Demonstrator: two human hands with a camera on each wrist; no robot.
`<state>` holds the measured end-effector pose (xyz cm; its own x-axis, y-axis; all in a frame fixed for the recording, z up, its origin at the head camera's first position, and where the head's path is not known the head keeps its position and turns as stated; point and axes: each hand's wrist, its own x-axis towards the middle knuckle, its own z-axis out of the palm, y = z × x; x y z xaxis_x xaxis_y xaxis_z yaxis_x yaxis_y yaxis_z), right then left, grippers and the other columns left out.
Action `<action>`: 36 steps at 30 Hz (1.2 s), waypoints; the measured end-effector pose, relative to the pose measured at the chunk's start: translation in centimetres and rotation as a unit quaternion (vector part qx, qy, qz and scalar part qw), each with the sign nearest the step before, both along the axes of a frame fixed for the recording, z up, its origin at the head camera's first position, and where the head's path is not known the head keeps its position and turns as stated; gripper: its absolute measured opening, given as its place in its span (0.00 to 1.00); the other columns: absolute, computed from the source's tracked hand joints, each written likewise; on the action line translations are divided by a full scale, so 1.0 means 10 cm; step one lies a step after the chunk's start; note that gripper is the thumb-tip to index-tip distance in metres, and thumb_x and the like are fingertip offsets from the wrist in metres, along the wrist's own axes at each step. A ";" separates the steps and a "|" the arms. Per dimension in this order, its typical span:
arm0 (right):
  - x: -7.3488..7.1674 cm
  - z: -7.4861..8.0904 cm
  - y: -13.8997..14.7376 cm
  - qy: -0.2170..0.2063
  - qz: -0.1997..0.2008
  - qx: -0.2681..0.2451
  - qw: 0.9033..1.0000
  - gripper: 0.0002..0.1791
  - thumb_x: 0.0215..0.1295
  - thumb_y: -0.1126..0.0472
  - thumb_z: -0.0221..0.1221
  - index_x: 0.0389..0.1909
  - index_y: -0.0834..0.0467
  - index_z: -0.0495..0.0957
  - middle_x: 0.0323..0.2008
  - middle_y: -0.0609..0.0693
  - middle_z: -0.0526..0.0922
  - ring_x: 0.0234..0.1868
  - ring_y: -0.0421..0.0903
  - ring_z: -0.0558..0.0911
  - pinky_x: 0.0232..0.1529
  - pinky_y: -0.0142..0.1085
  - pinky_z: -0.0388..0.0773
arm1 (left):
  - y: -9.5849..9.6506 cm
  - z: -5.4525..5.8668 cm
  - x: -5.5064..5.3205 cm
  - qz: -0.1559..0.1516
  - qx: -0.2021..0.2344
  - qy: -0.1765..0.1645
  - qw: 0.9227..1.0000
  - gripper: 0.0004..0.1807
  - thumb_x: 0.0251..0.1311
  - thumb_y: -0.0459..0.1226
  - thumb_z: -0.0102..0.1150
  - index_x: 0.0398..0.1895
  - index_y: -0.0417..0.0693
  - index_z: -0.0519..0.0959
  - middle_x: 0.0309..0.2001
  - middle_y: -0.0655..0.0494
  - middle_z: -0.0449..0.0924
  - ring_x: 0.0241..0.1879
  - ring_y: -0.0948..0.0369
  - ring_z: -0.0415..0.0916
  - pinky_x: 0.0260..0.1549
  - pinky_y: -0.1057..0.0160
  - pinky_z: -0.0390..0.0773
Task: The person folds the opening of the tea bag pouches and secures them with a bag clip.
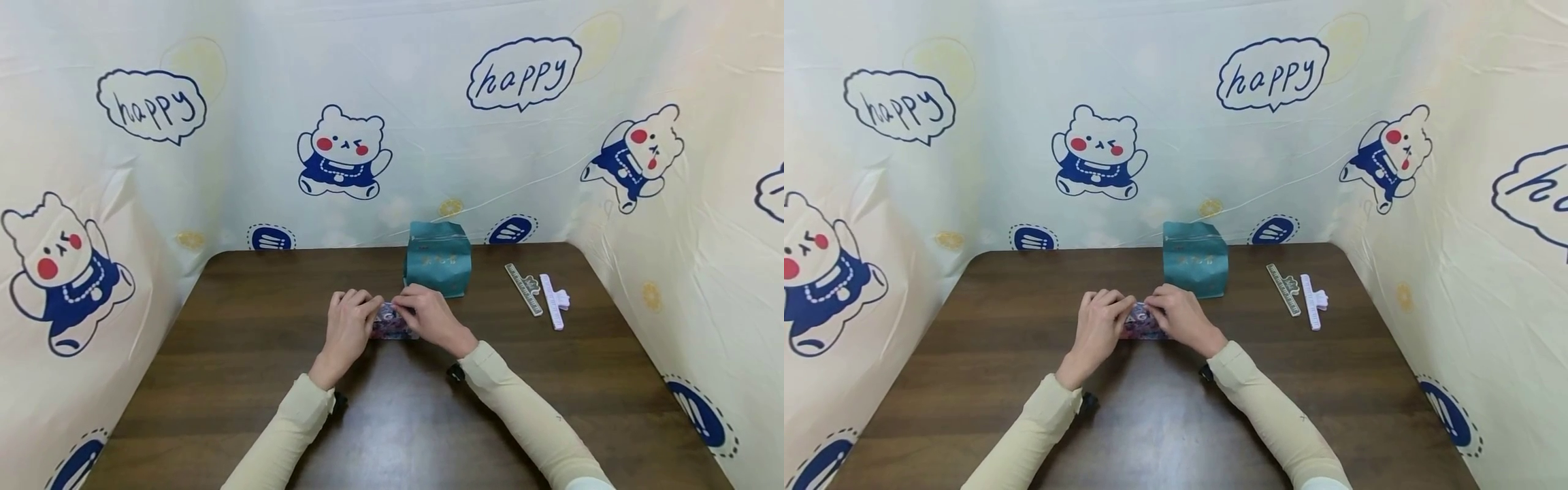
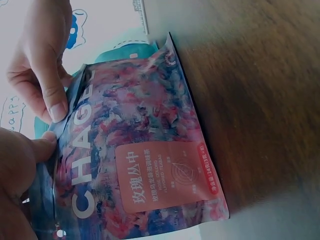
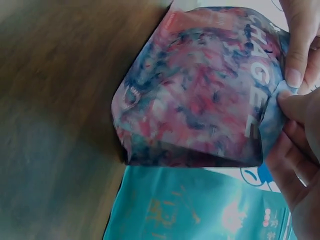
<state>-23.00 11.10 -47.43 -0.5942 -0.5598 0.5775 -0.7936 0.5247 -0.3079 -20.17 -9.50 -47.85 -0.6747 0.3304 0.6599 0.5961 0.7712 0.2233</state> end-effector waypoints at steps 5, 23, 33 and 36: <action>0.01 0.05 0.04 -0.053 0.011 0.023 0.998 0.07 0.68 0.65 0.65 0.44 0.57 0.89 0.37 0.47 0.83 0.39 0.41 0.81 0.41 0.35 0.82 | -0.01 -0.01 0.01 -0.001 0.002 0.006 1.000 0.07 0.69 0.35 0.63 0.41 0.51 0.89 0.32 0.56 0.82 0.32 0.55 0.75 0.41 0.52 0.68; -0.04 0.02 0.08 -0.084 0.014 -0.007 0.996 0.07 0.68 0.64 0.65 0.44 0.56 0.89 0.38 0.47 0.85 0.38 0.39 0.82 0.40 0.34 0.82 | -0.02 0.01 0.00 -0.014 0.007 0.003 1.000 0.07 0.69 0.36 0.62 0.41 0.49 0.89 0.32 0.55 0.82 0.32 0.55 0.75 0.41 0.52 0.67; -0.04 -0.05 0.12 -0.074 0.031 -0.035 0.996 0.08 0.67 0.67 0.65 0.44 0.58 0.89 0.37 0.48 0.86 0.39 0.41 0.83 0.43 0.35 0.83 | -0.03 0.01 -0.01 -0.013 0.008 0.006 1.000 0.07 0.69 0.37 0.63 0.41 0.50 0.89 0.32 0.56 0.82 0.32 0.55 0.74 0.41 0.52 0.66; -0.06 -0.06 0.11 -0.051 0.034 -0.041 0.997 0.07 0.65 0.69 0.67 0.42 0.59 0.89 0.35 0.50 0.86 0.37 0.42 0.84 0.41 0.35 0.83 | -0.02 0.03 -0.01 -0.013 0.006 0.007 1.000 0.07 0.69 0.37 0.63 0.41 0.50 0.89 0.32 0.56 0.82 0.32 0.55 0.74 0.41 0.52 0.66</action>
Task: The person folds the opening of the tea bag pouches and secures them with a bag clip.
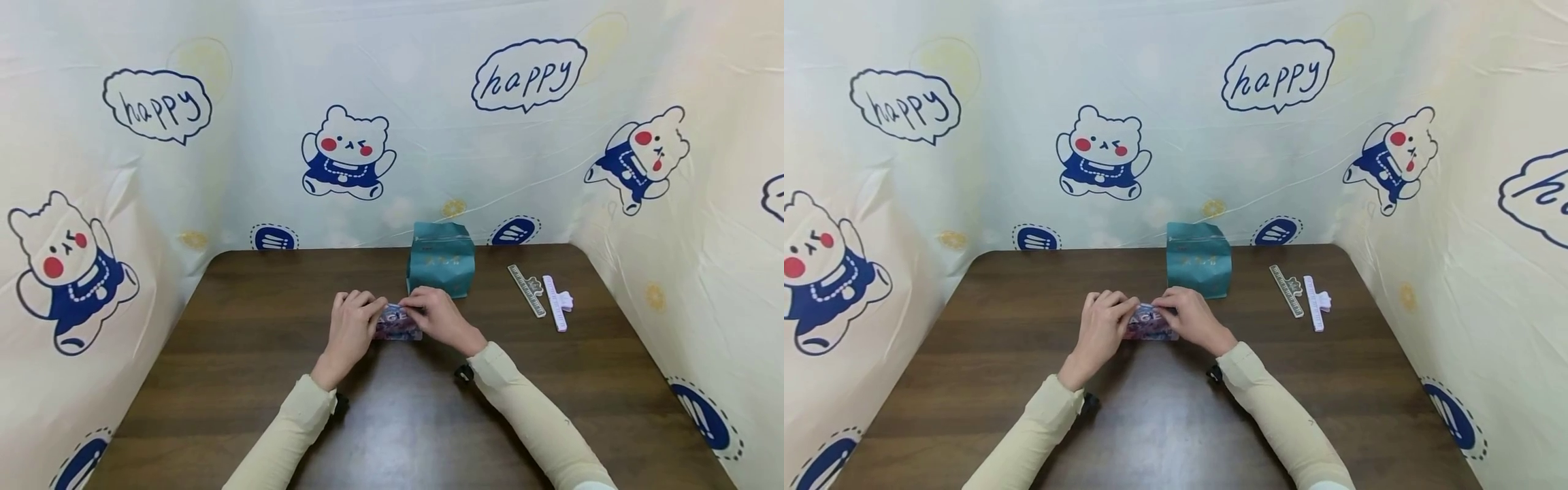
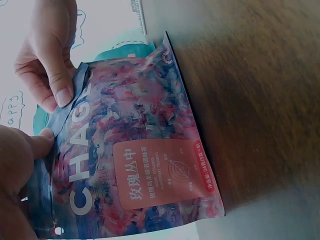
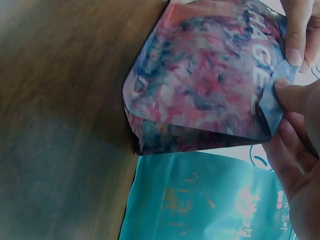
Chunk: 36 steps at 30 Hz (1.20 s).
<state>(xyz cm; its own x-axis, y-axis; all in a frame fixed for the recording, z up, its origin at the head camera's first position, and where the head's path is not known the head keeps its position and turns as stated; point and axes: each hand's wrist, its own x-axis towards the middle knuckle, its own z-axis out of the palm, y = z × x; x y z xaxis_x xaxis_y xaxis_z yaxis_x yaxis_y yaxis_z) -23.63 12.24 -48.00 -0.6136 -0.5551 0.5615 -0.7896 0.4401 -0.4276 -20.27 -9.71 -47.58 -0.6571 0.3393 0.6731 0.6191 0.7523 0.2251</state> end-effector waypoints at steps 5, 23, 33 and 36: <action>0.00 0.04 0.02 -0.020 0.009 0.006 1.000 0.09 0.64 0.69 0.67 0.44 0.59 0.89 0.35 0.50 0.87 0.38 0.42 0.84 0.41 0.35 0.83 | 0.01 0.00 0.00 0.005 -0.003 -0.004 1.000 0.07 0.69 0.37 0.63 0.42 0.50 0.89 0.32 0.55 0.83 0.33 0.54 0.75 0.41 0.52 0.67; 0.01 0.08 0.13 -0.061 0.042 0.029 0.997 0.12 0.63 0.71 0.68 0.46 0.58 0.88 0.39 0.49 0.89 0.39 0.40 0.86 0.42 0.32 0.84 | -0.04 -0.02 0.01 0.002 -0.010 -0.004 1.000 0.07 0.68 0.36 0.64 0.42 0.51 0.90 0.32 0.56 0.83 0.34 0.55 0.76 0.41 0.53 0.67; 0.02 0.19 0.14 -0.068 0.036 0.096 0.992 0.15 0.64 0.75 0.64 0.48 0.59 0.87 0.40 0.49 0.87 0.41 0.41 0.84 0.45 0.35 0.83 | -0.03 -0.02 0.00 0.005 -0.011 -0.003 1.000 0.07 0.68 0.36 0.64 0.43 0.51 0.90 0.32 0.56 0.83 0.34 0.55 0.76 0.41 0.54 0.67; 0.01 0.20 0.15 -0.072 0.043 0.110 0.990 0.17 0.64 0.77 0.61 0.50 0.60 0.86 0.40 0.50 0.86 0.42 0.44 0.84 0.46 0.35 0.83 | -0.02 -0.03 0.00 0.005 -0.013 0.005 1.000 0.06 0.66 0.35 0.65 0.42 0.51 0.90 0.32 0.56 0.83 0.34 0.55 0.76 0.40 0.54 0.67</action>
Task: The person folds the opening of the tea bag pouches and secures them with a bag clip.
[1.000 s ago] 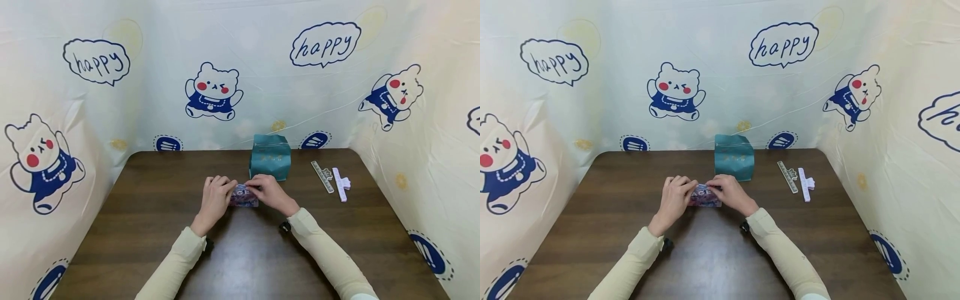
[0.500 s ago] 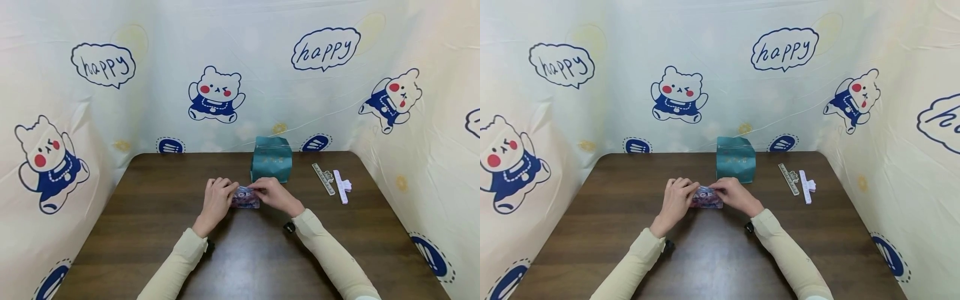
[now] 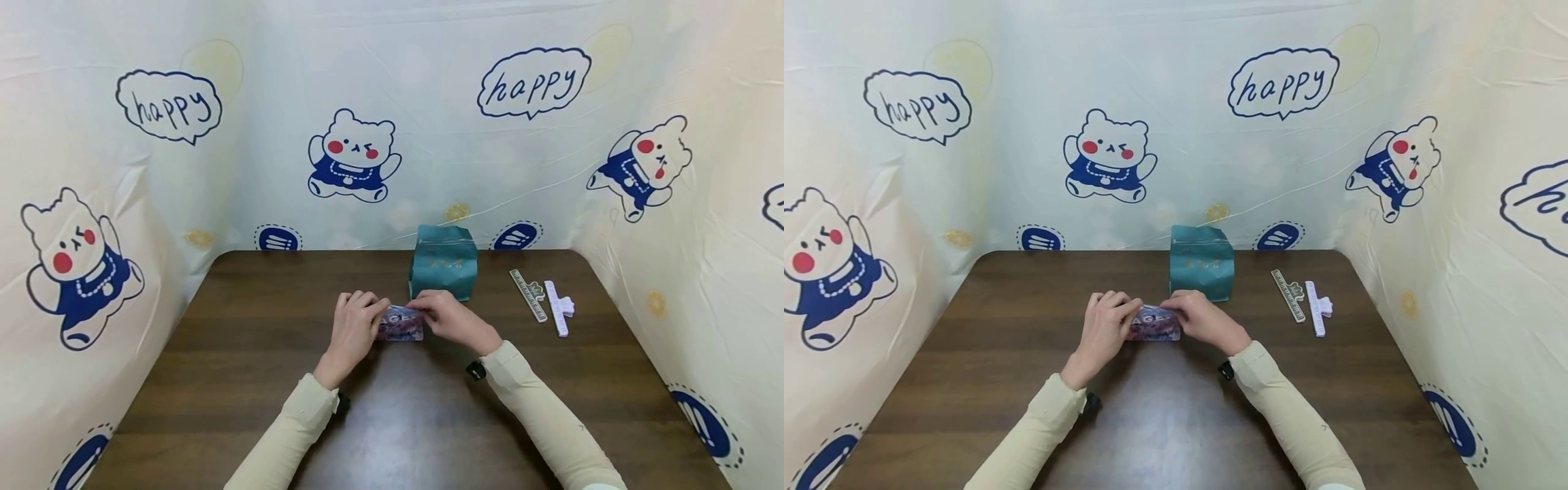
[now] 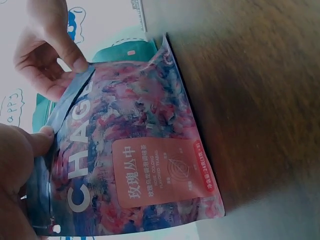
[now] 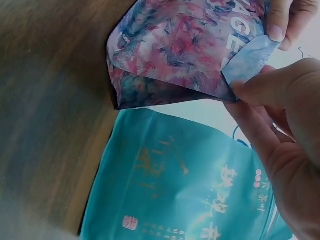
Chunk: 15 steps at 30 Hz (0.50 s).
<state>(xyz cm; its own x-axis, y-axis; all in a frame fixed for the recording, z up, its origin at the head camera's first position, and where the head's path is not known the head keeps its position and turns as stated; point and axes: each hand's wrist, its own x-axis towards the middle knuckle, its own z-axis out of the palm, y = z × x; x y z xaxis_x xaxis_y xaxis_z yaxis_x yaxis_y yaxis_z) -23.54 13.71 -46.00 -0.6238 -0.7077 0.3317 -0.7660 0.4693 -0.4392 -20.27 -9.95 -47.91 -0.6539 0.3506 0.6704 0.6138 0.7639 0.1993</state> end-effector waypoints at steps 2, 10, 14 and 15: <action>0.00 0.00 0.00 -0.004 0.004 0.004 1.000 0.18 0.64 0.78 0.60 0.50 0.61 0.86 0.41 0.50 0.86 0.42 0.45 0.84 0.46 0.35 0.83 | 0.00 -0.01 0.00 0.000 -0.001 0.003 1.000 0.06 0.65 0.35 0.66 0.42 0.51 0.90 0.32 0.57 0.83 0.34 0.56 0.76 0.40 0.54 0.67; 0.00 0.03 -0.02 -0.002 -0.013 0.008 1.000 0.13 0.64 0.73 0.64 0.47 0.60 0.87 0.39 0.49 0.86 0.40 0.42 0.84 0.44 0.34 0.83 | 0.02 0.00 0.01 0.004 0.004 0.008 1.000 0.06 0.65 0.35 0.66 0.42 0.51 0.90 0.32 0.57 0.83 0.33 0.55 0.75 0.40 0.53 0.67; 0.01 0.05 -0.08 -0.009 -0.028 -0.010 1.000 0.09 0.66 0.65 0.67 0.46 0.59 0.87 0.39 0.48 0.86 0.39 0.42 0.84 0.43 0.35 0.84 | 0.03 0.02 0.02 0.012 0.008 0.007 1.000 0.05 0.65 0.35 0.67 0.41 0.51 0.89 0.32 0.57 0.82 0.33 0.55 0.75 0.40 0.53 0.67; 0.02 0.04 -0.10 -0.010 -0.029 -0.018 0.999 0.09 0.67 0.64 0.67 0.46 0.59 0.87 0.39 0.48 0.86 0.39 0.42 0.84 0.43 0.35 0.84 | 0.03 0.02 0.02 0.013 0.009 0.008 1.000 0.05 0.64 0.35 0.67 0.40 0.51 0.89 0.32 0.57 0.82 0.33 0.55 0.75 0.40 0.53 0.67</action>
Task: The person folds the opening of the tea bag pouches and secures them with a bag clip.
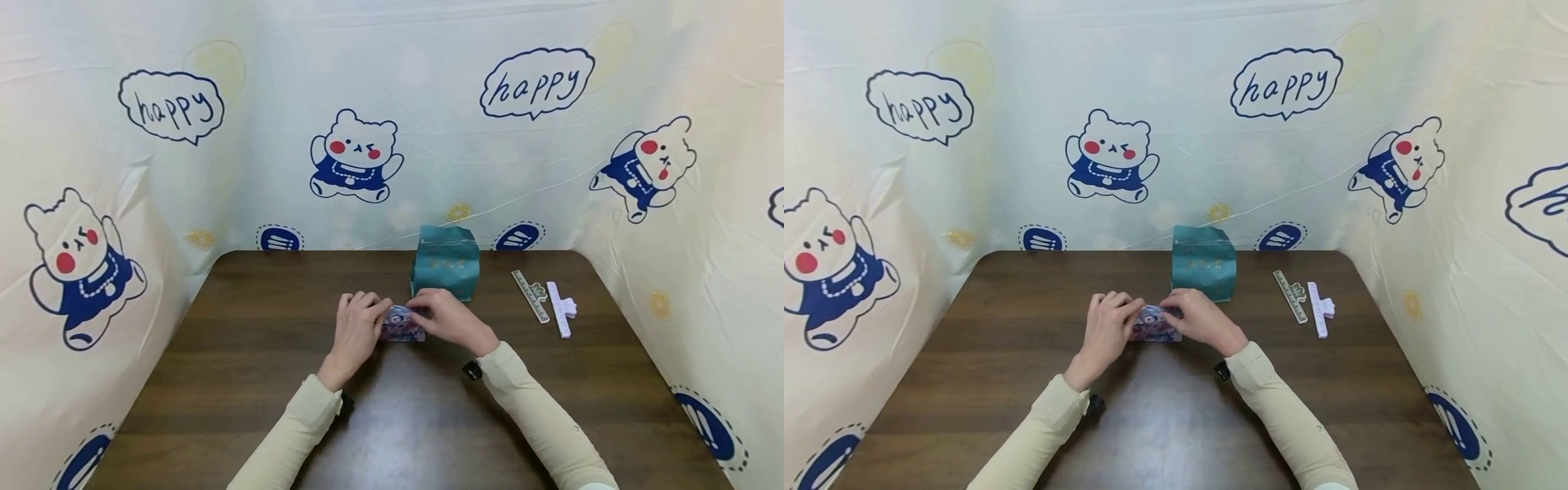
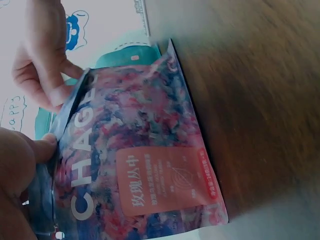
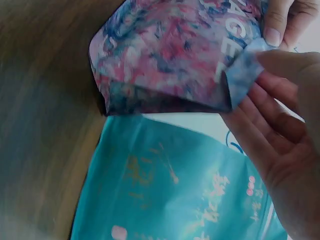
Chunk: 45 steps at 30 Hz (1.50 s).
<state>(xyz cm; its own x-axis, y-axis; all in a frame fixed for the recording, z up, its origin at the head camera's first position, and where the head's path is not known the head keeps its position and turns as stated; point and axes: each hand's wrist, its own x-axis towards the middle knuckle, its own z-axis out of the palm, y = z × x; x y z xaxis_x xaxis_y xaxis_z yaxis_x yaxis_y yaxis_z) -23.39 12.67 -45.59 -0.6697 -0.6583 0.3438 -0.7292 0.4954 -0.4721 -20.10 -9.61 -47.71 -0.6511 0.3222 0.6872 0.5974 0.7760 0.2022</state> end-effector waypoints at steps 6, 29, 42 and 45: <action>-0.04 -0.10 -0.09 0.033 0.006 -0.053 0.998 0.08 0.67 0.65 0.66 0.45 0.58 0.88 0.38 0.48 0.87 0.37 0.39 0.83 0.41 0.32 0.82 | 0.02 -0.02 -0.01 -0.005 0.003 0.012 1.000 0.05 0.63 0.33 0.68 0.40 0.50 0.89 0.31 0.56 0.82 0.32 0.55 0.74 0.40 0.52 0.66; -0.08 -0.18 -0.05 0.064 0.021 -0.053 0.996 0.09 0.65 0.68 0.67 0.44 0.60 0.89 0.34 0.49 0.85 0.33 0.40 0.80 0.38 0.32 0.81 | 0.00 0.01 0.00 -0.006 -0.009 -0.006 1.000 0.06 0.64 0.33 0.67 0.41 0.50 0.90 0.32 0.56 0.83 0.33 0.55 0.75 0.41 0.51 0.68; 0.00 -0.11 -0.01 0.044 0.014 -0.025 0.999 0.12 0.66 0.70 0.66 0.48 0.60 0.88 0.38 0.50 0.87 0.39 0.42 0.84 0.43 0.35 0.83 | -0.01 -0.01 0.01 -0.005 -0.016 -0.012 1.000 0.06 0.66 0.34 0.66 0.42 0.51 0.90 0.33 0.56 0.84 0.34 0.55 0.76 0.42 0.52 0.68; -0.01 -0.12 -0.01 0.067 0.019 -0.027 0.997 0.12 0.65 0.71 0.66 0.47 0.61 0.88 0.37 0.51 0.87 0.38 0.42 0.84 0.42 0.34 0.83 | -0.01 -0.01 0.01 -0.006 -0.016 -0.009 1.000 0.07 0.66 0.35 0.66 0.42 0.52 0.90 0.33 0.56 0.84 0.34 0.55 0.76 0.42 0.52 0.68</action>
